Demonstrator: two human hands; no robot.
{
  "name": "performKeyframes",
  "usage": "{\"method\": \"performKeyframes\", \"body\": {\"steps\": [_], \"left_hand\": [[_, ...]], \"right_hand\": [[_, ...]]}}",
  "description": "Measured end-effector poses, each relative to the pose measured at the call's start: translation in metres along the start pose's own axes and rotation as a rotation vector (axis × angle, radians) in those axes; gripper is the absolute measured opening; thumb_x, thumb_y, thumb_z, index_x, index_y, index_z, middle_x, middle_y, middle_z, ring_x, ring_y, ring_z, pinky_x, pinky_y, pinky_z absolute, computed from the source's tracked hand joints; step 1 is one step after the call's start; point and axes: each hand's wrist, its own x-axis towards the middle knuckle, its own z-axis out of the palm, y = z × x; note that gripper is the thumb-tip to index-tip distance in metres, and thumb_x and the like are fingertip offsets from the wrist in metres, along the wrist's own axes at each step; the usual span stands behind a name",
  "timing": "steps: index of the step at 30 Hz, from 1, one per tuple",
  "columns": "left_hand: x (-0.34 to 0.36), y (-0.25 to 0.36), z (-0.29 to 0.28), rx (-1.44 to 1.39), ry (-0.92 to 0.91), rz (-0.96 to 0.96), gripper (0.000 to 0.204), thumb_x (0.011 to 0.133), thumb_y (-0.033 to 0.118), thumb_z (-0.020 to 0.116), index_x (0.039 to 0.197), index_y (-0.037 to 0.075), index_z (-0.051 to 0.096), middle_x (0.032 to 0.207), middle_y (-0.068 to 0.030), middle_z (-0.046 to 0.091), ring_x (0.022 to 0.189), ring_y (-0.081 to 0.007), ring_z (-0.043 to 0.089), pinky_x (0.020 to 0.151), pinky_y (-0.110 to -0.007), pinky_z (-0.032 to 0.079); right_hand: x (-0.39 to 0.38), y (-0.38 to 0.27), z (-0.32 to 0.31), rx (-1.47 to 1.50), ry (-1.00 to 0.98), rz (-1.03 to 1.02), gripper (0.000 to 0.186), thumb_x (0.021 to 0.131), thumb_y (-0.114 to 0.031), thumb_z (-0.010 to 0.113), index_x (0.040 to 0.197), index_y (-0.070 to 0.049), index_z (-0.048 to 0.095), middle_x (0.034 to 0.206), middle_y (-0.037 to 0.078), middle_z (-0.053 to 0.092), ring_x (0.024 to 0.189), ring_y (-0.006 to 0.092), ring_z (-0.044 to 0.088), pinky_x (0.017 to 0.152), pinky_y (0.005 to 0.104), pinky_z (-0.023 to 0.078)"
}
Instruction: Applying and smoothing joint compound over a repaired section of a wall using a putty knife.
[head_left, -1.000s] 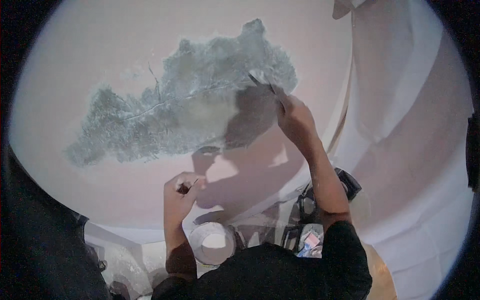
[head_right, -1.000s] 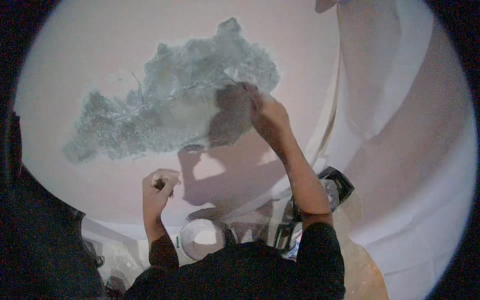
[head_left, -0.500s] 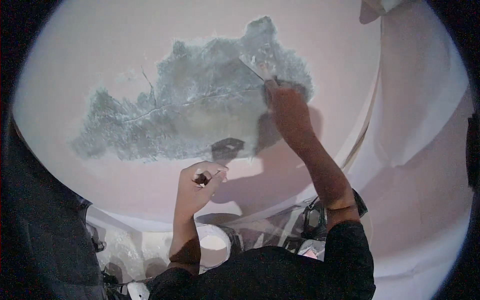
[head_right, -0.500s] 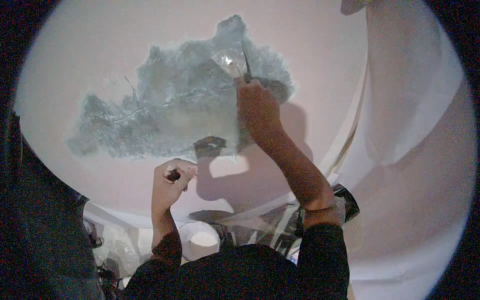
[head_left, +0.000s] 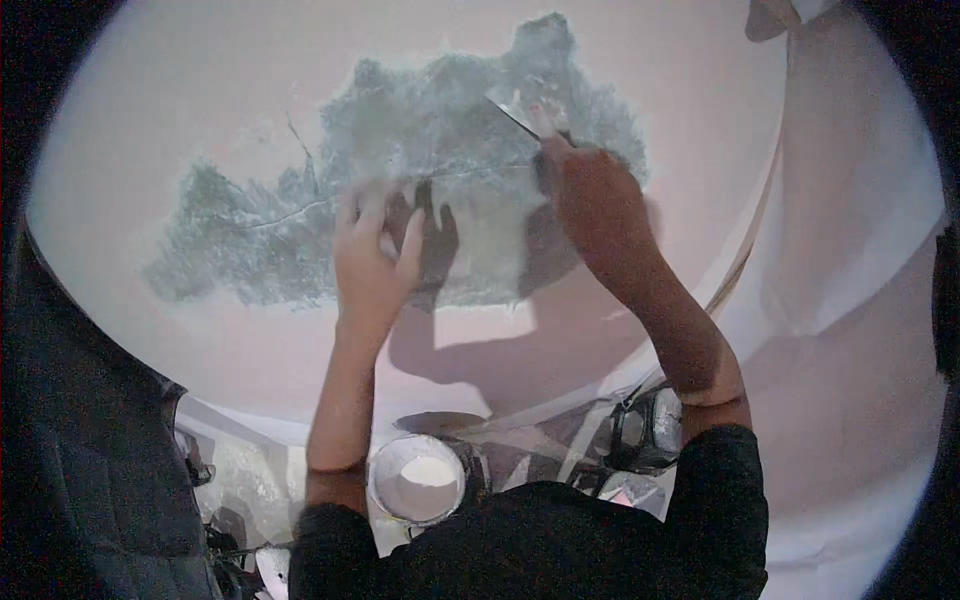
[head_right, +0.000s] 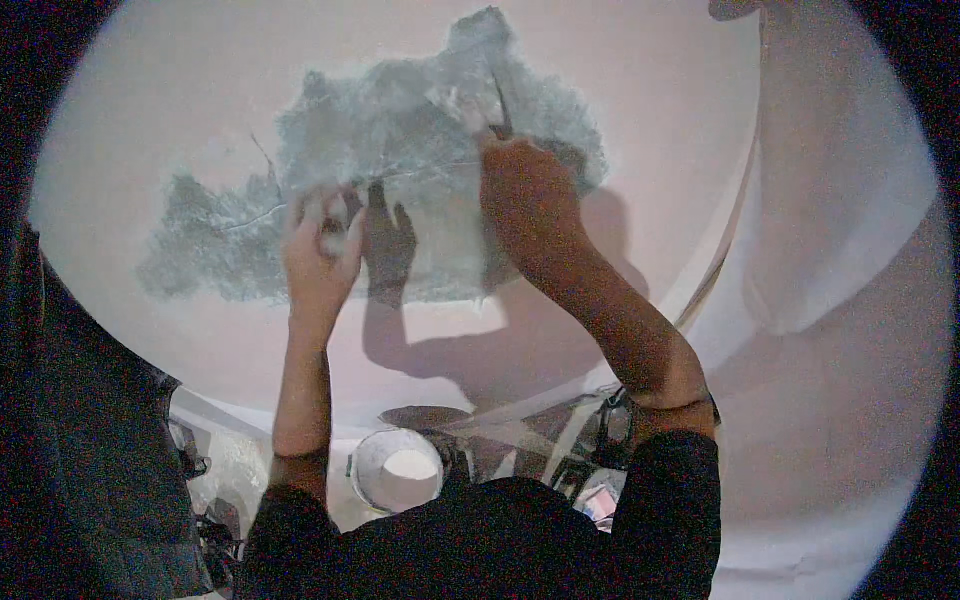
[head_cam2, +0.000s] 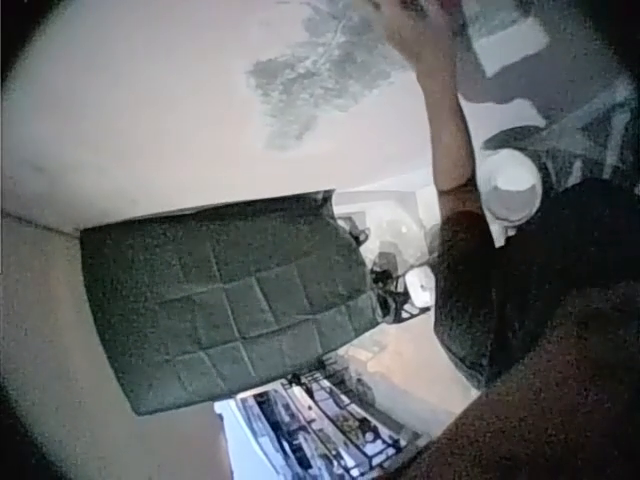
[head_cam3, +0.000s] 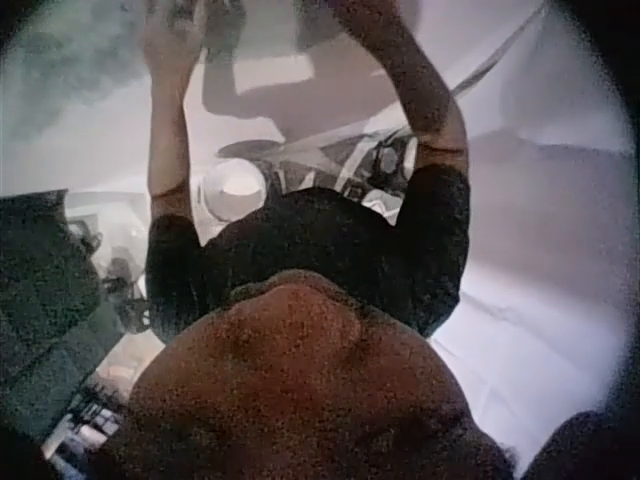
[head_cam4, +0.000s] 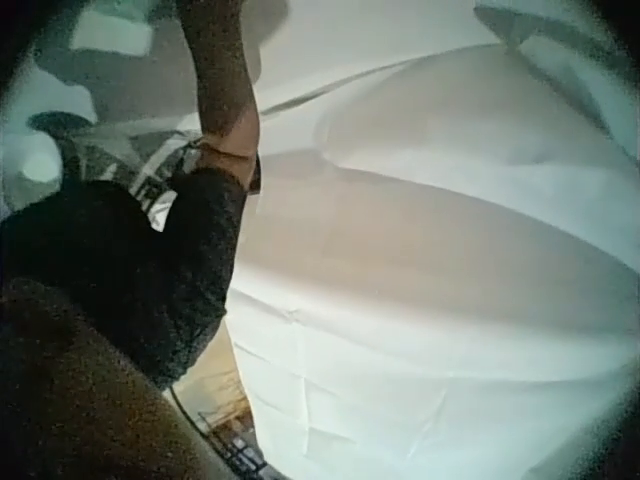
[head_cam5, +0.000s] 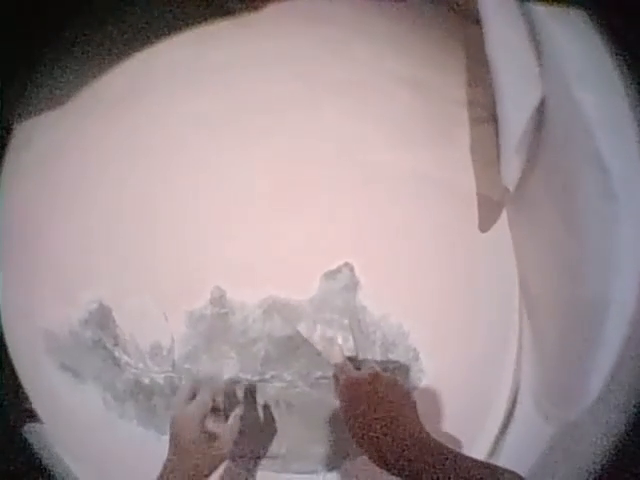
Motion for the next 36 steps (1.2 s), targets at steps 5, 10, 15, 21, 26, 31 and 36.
{"method": "performKeyframes", "body": {"steps": [5,10,15,21,26,31,36], "left_hand": [[0.044,0.016,0.011,0.575,-0.111,0.297,0.079,0.071,0.025,0.078,0.14,0.015,0.042,0.149,-0.0147,0.028,0.139,-0.0427,0.02,0.107,-0.062,0.024],[0.041,-0.006,0.04,0.479,-0.086,0.156,0.09,0.058,0.026,0.084,0.14,0.029,0.045,0.153,-0.0076,0.026,0.143,-0.044,0.012,0.105,-0.073,0.014],[0.039,-0.011,0.041,0.474,-0.083,0.118,0.091,0.057,0.032,0.083,0.14,0.028,0.045,0.155,-0.0062,0.022,0.144,-0.0442,0.009,0.104,-0.076,0.007],[0.042,-0.009,0.041,0.464,-0.099,0.166,0.086,0.064,0.019,0.08,0.141,0.025,0.043,0.156,-0.0054,0.018,0.144,-0.0415,0.004,0.103,-0.078,0.007],[0.043,-0.015,0.045,0.468,-0.118,0.139,0.092,0.061,0.021,0.083,0.143,0.025,0.041,0.156,-0.0053,0.019,0.144,-0.0423,0.003,0.102,-0.078,0.01],[0.041,-0.007,0.039,0.488,-0.117,0.135,0.092,0.061,0.022,0.083,0.143,0.025,0.04,0.155,-0.0052,0.019,0.144,-0.0417,0.004,0.102,-0.078,0.011],[0.041,-0.007,0.038,0.469,-0.124,0.132,0.092,0.062,0.02,0.083,0.143,0.025,0.04,0.155,-0.0049,0.019,0.145,-0.0408,0.003,0.103,-0.077,0.01]], "right_hand": [[0.004,0.001,0.002,-0.001,-0.05,0.077,0.033,0.088,-0.009,0.055,0.12,-0.005,0.053,0.08,0.021,0.064,0.075,0.0364,0.067,0.069,0.0453,0.056],[0.0,0.004,0.005,0.002,0.004,0.024,0.039,0.085,-0.004,0.055,0.124,-0.007,0.052,0.082,0.021,0.064,0.078,0.038,0.066,0.069,0.0466,0.056],[-0.002,-0.007,-0.017,0.034,-0.113,0.07,0.061,0.083,-0.003,0.056,0.141,-0.01,0.039,0.085,0.021,0.063,0.077,0.036,0.067,0.067,0.0439,0.057],[-0.003,-0.003,-0.002,-0.026,-0.06,0.044,0.061,0.083,-0.002,0.053,0.143,-0.008,0.038,0.081,0.021,0.064,0.073,0.0344,0.069,0.063,0.0419,0.058],[0.003,-0.006,-0.001,-0.017,-0.082,0.057,0.056,0.085,-0.003,0.051,0.14,-0.004,0.041,0.081,0.021,0.064,0.073,0.0343,0.069,0.063,0.0413,0.058],[0.004,-0.012,-0.01,0.099,-0.164,0.133,0.059,0.085,-0.001,0.05,0.142,-0.008,0.038,0.084,0.024,0.064,0.079,0.0376,0.067,0.07,0.0473,0.056],[0.0,-0.013,-0.015,0.097,-0.113,0.096,0.06,0.083,0.001,0.049,0.141,-0.004,0.037,0.083,0.023,0.064,0.08,0.0377,0.066,0.072,0.0465,0.055]]}}
